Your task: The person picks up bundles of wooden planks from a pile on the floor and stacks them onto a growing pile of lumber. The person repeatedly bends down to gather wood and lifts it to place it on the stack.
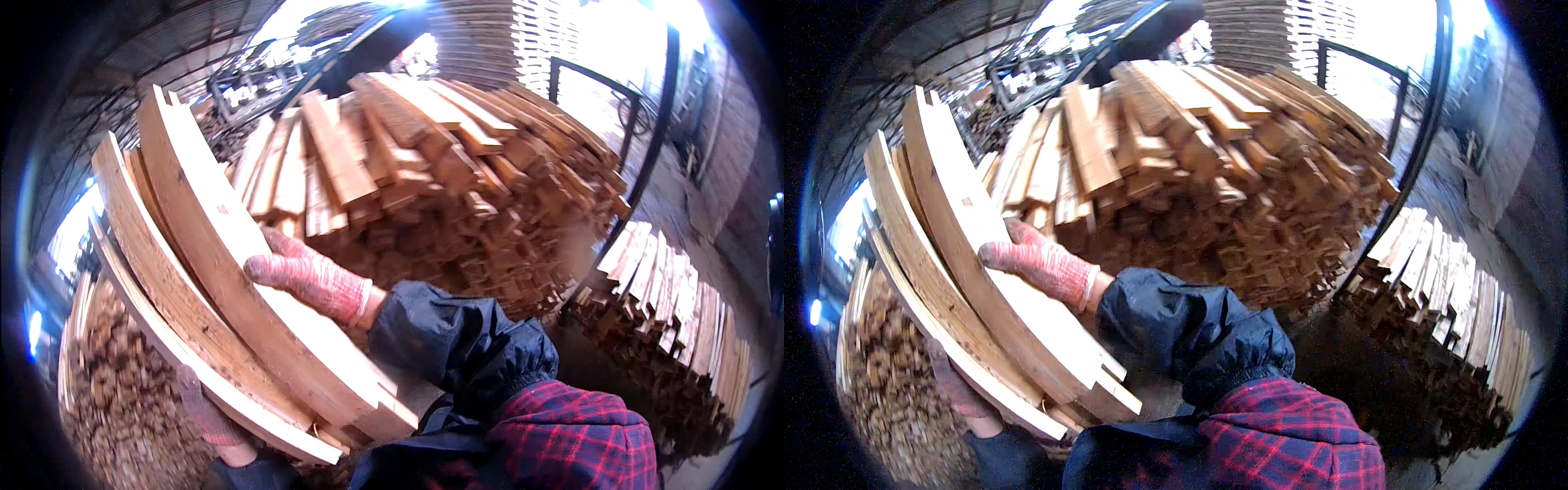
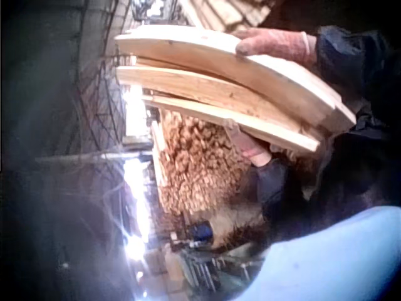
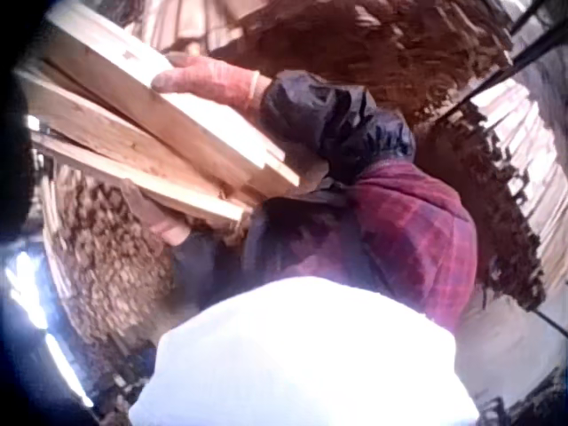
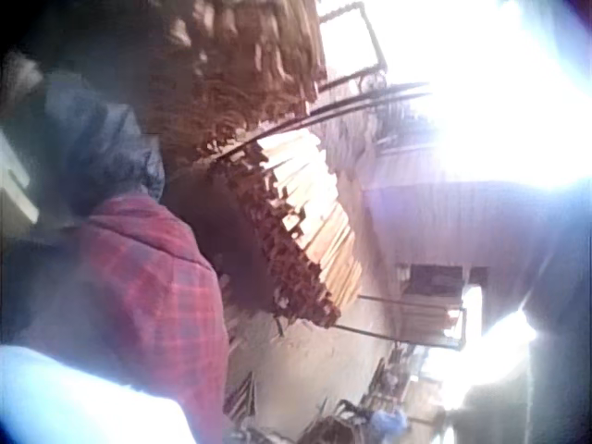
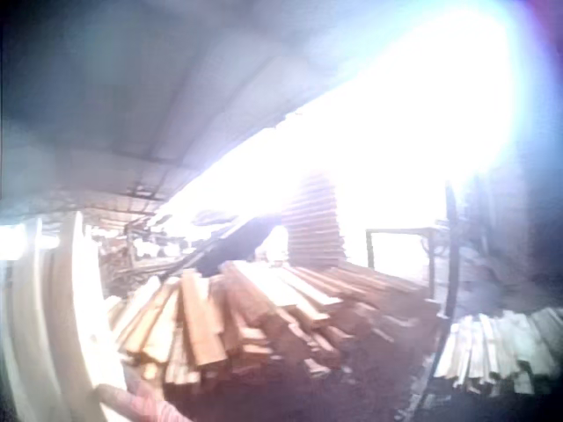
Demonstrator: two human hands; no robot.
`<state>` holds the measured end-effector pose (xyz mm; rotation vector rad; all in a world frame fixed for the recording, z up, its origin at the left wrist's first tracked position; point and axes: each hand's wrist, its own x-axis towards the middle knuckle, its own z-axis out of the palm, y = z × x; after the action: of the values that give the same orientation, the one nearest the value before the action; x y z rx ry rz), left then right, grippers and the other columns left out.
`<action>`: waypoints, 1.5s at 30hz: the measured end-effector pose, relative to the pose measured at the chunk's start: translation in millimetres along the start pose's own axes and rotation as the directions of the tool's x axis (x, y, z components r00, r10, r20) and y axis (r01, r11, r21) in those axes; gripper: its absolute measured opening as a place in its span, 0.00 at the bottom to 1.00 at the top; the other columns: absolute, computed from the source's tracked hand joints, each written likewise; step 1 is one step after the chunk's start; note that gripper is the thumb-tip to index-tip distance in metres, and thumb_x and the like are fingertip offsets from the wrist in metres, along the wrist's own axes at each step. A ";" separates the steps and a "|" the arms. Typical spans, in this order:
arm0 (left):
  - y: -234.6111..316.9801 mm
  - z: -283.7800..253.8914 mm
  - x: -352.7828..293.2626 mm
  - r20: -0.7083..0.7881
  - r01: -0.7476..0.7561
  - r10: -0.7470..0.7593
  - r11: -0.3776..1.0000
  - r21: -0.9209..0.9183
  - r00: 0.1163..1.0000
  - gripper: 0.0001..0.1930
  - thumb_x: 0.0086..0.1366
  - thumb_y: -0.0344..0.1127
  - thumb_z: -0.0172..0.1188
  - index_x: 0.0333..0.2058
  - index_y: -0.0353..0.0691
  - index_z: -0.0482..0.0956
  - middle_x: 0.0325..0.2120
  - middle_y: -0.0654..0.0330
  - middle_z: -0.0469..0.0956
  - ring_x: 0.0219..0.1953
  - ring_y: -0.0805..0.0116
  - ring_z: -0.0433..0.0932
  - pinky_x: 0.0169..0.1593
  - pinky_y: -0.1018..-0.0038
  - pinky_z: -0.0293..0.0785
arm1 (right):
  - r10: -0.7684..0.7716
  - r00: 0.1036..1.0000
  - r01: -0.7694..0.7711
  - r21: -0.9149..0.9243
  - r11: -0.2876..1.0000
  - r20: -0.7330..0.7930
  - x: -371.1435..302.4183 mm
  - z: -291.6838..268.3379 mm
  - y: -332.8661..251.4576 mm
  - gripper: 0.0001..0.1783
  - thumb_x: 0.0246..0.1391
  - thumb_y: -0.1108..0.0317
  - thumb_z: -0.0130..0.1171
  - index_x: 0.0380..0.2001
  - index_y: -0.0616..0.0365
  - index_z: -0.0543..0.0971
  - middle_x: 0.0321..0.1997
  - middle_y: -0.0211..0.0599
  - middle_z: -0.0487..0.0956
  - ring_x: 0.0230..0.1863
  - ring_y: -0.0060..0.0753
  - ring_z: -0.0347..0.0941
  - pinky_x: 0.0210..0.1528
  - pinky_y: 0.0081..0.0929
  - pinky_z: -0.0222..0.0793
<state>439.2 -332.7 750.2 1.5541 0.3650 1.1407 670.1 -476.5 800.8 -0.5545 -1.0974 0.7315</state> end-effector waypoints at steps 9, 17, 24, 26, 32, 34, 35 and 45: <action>29.9 324.7 16.2 0.441 0.287 -0.065 0.841 -0.458 0.895 0.42 0.66 0.63 0.49 0.67 0.38 0.54 0.61 0.48 0.62 0.60 0.52 0.63 0.64 0.58 0.61 | -0.106 0.930 0.075 -0.100 0.992 -0.352 -83.2 -167.1 -212.8 0.22 0.58 0.61 0.63 0.49 0.64 0.74 0.49 0.38 0.78 0.52 0.26 0.74 0.56 0.22 0.70; 45.6 423.2 0.8 0.585 0.376 -0.137 0.874 -0.309 0.799 0.44 0.61 0.64 0.55 0.64 0.33 0.59 0.56 0.45 0.64 0.55 0.54 0.68 0.58 0.60 0.66 | -0.236 0.834 0.056 -0.350 0.935 -0.499 -158.3 -210.9 -274.3 0.34 0.58 0.45 0.59 0.58 0.60 0.71 0.52 0.39 0.78 0.48 0.26 0.75 0.50 0.27 0.73; 69.9 518.6 -8.6 0.660 0.427 -0.111 0.838 -0.340 0.743 0.37 0.61 0.56 0.61 0.58 0.32 0.66 0.49 0.50 0.74 0.49 0.60 0.76 0.54 0.67 0.73 | -0.285 0.761 0.033 -0.404 0.914 -0.582 -190.3 -239.6 -354.3 0.38 0.54 0.42 0.62 0.59 0.59 0.71 0.53 0.41 0.77 0.48 0.29 0.76 0.52 0.29 0.73; 78.6 538.5 -2.9 0.706 0.473 -0.114 0.815 -0.336 0.699 0.37 0.61 0.54 0.62 0.59 0.31 0.65 0.49 0.49 0.75 0.48 0.57 0.78 0.54 0.66 0.74 | -0.201 0.771 0.013 -0.301 0.954 -0.605 -184.6 -272.8 -368.1 0.38 0.54 0.39 0.61 0.57 0.59 0.73 0.51 0.44 0.78 0.44 0.31 0.77 0.46 0.29 0.75; 77.6 677.9 21.1 0.768 0.531 -0.065 0.759 -0.376 0.638 0.37 0.60 0.51 0.66 0.59 0.33 0.64 0.49 0.50 0.76 0.48 0.57 0.78 0.55 0.64 0.75 | -0.220 0.936 0.185 -0.149 0.971 -0.276 -196.4 -429.8 -451.9 0.21 0.67 0.63 0.48 0.62 0.51 0.70 0.59 0.34 0.75 0.58 0.30 0.71 0.60 0.29 0.69; 78.2 755.3 31.6 0.838 0.633 -0.003 0.657 -0.410 0.546 0.35 0.60 0.51 0.66 0.58 0.34 0.66 0.49 0.52 0.76 0.47 0.58 0.78 0.55 0.65 0.75 | -0.262 0.904 0.136 -0.354 0.925 -0.339 -221.3 -435.2 -513.7 0.23 0.66 0.65 0.47 0.63 0.53 0.68 0.61 0.35 0.73 0.62 0.30 0.68 0.64 0.27 0.65; 66.8 758.0 49.7 0.758 0.452 -0.036 0.821 -0.349 0.652 0.34 0.60 0.52 0.66 0.57 0.36 0.69 0.49 0.52 0.77 0.47 0.58 0.78 0.55 0.65 0.73 | -0.203 0.874 -0.015 -0.442 0.897 -0.441 -195.6 -443.6 -498.0 0.27 0.64 0.56 0.51 0.63 0.54 0.69 0.60 0.40 0.74 0.60 0.31 0.70 0.61 0.26 0.67; -45.7 910.5 85.5 0.918 -0.409 -0.026 0.890 0.202 0.396 0.35 0.62 0.60 0.56 0.59 0.42 0.72 0.60 0.47 0.69 0.63 0.48 0.66 0.65 0.62 0.59 | -0.205 0.889 -0.341 -0.891 0.299 -0.409 -312.5 -623.7 -522.7 0.36 0.62 0.36 0.46 0.61 0.51 0.73 0.58 0.40 0.76 0.60 0.32 0.70 0.63 0.25 0.62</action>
<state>1231.7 -784.8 827.5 2.4010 -0.3979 0.1896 1297.1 -1081.1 766.4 -1.7667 -0.9548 -0.1513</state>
